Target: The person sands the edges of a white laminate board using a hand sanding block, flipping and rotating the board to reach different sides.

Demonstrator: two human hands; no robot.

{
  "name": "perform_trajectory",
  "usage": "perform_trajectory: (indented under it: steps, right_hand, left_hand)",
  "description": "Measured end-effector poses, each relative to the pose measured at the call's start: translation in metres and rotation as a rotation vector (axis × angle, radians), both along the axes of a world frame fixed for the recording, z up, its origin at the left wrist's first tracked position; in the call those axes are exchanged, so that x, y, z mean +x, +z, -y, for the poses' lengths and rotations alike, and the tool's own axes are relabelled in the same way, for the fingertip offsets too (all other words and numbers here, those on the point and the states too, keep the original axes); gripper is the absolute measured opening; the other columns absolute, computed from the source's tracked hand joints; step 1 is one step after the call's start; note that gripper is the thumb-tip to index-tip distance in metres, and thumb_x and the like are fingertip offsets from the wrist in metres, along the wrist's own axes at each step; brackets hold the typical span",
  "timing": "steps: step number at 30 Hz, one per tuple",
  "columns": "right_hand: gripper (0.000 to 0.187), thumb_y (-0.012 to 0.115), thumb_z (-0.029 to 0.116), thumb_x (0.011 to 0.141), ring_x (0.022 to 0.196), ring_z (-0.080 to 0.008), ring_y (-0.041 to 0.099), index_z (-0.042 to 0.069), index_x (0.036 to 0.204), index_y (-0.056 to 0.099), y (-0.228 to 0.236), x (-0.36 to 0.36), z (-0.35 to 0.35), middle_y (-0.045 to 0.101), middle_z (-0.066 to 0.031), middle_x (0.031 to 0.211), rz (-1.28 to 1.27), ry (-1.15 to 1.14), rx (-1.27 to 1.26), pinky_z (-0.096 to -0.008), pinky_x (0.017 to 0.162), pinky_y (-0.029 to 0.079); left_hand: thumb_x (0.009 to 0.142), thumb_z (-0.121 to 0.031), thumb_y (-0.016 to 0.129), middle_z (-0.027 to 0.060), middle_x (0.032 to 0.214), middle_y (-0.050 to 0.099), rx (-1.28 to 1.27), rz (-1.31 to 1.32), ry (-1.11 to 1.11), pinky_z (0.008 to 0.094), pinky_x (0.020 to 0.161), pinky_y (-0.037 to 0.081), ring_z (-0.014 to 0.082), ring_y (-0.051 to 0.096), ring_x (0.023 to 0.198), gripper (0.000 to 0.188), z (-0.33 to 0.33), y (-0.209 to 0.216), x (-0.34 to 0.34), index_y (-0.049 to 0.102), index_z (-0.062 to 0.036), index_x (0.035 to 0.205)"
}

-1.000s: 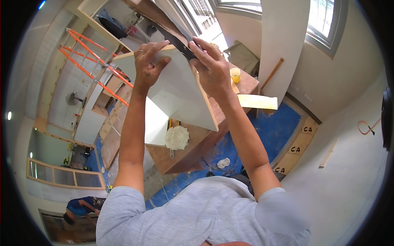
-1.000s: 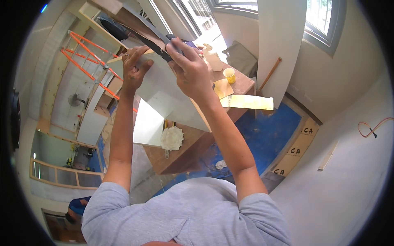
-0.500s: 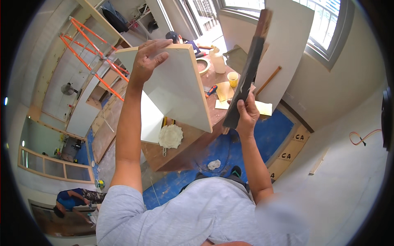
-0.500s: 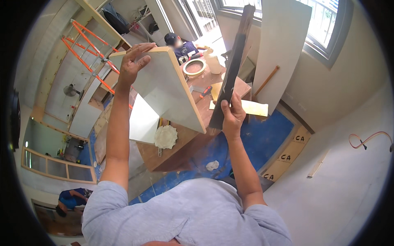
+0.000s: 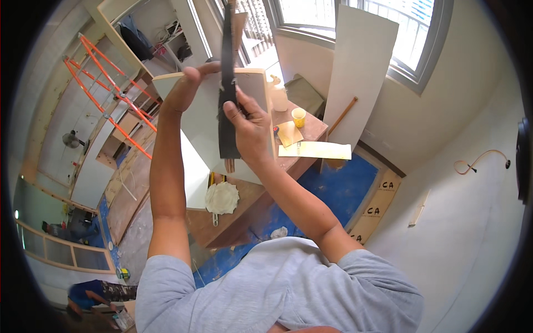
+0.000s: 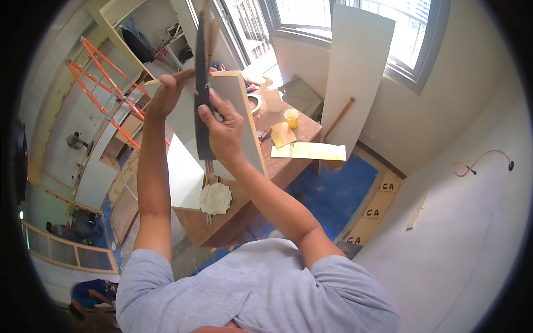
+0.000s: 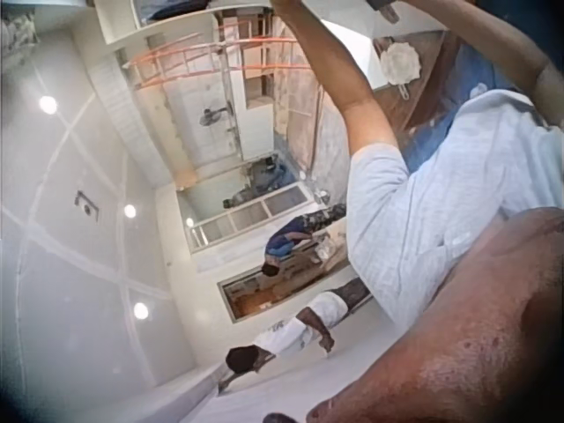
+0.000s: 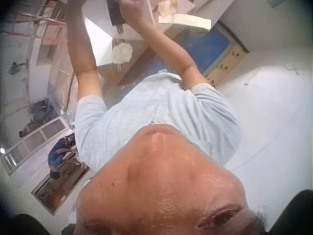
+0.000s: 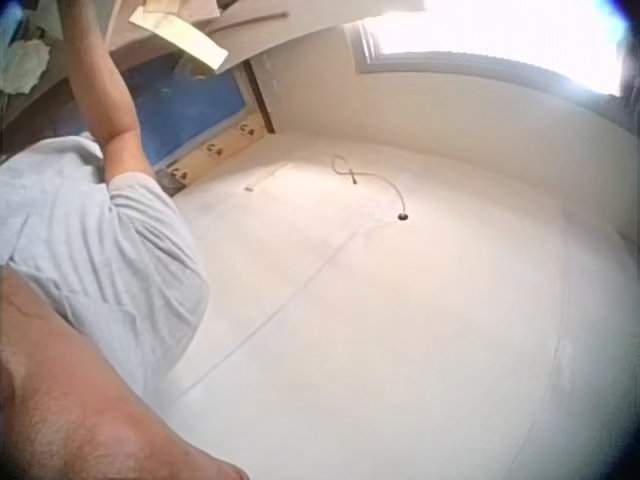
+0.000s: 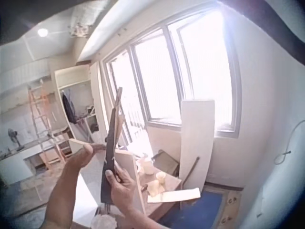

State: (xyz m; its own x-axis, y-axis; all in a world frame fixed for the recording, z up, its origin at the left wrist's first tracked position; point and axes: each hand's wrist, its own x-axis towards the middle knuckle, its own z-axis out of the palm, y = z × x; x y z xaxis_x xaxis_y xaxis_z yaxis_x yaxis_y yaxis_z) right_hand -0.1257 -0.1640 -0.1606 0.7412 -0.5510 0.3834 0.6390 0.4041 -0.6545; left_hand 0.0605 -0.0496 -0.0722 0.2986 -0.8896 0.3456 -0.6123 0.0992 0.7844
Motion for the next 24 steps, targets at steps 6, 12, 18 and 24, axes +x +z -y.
perform_trajectory:
  steps: [6,12,18,24]
  right_hand:
    - [0.04,0.077,-0.005,0.084,0.123,-0.0297,0.062,0.0,0.123,0.072,0.022,0.01,-0.007,0.063,-0.0158,0.133,0.049,-0.589,-0.463,-0.0361,0.102,0.051]
    - [0.043,0.08,-0.002,0.08,0.124,-0.0351,0.06,0.002,0.123,0.072,0.008,0.029,-0.036,0.063,-0.0178,0.131,-0.02,-0.693,-0.477,-0.0419,0.103,0.05]
    - [0.053,0.079,0.0,0.084,0.117,-0.0317,0.065,0.005,0.135,0.064,0.005,-0.005,-0.021,0.063,-0.0175,0.134,-0.053,-0.579,-0.752,-0.0411,0.098,0.054]
    - [0.034,0.068,-0.003,0.093,0.099,-0.0182,0.069,0.004,0.126,0.069,0.002,-0.037,0.075,0.07,-0.0111,0.122,-0.135,-0.798,-0.755,-0.029,0.082,0.057]
  left_hand:
    - [0.097,-0.073,0.05,0.0093,0.135,0.066,-0.032,-0.014,0.089,0.0395,0.114,0.04,0.022,0.058,0.128,0.082,0.007,0.008,-0.033,0.064,-0.002,0.136]
    - [0.101,-0.044,0.066,0.0072,0.123,0.07,-0.027,-0.024,0.066,0.034,0.104,0.047,0.0177,0.064,0.115,0.052,-0.001,0.012,-0.04,0.066,-0.0026,0.132]
    - [0.1,-0.027,0.064,0.004,0.122,0.069,-0.029,-0.037,0.151,0.0335,0.102,0.047,0.015,0.062,0.113,0.037,-0.001,0.008,-0.048,0.068,-0.0043,0.13]
    - [0.097,-0.027,0.064,0.0026,0.114,0.071,-0.067,-0.071,0.205,0.0319,0.099,0.046,0.0137,0.061,0.109,0.036,-0.003,0.005,-0.054,0.071,-0.0041,0.124]
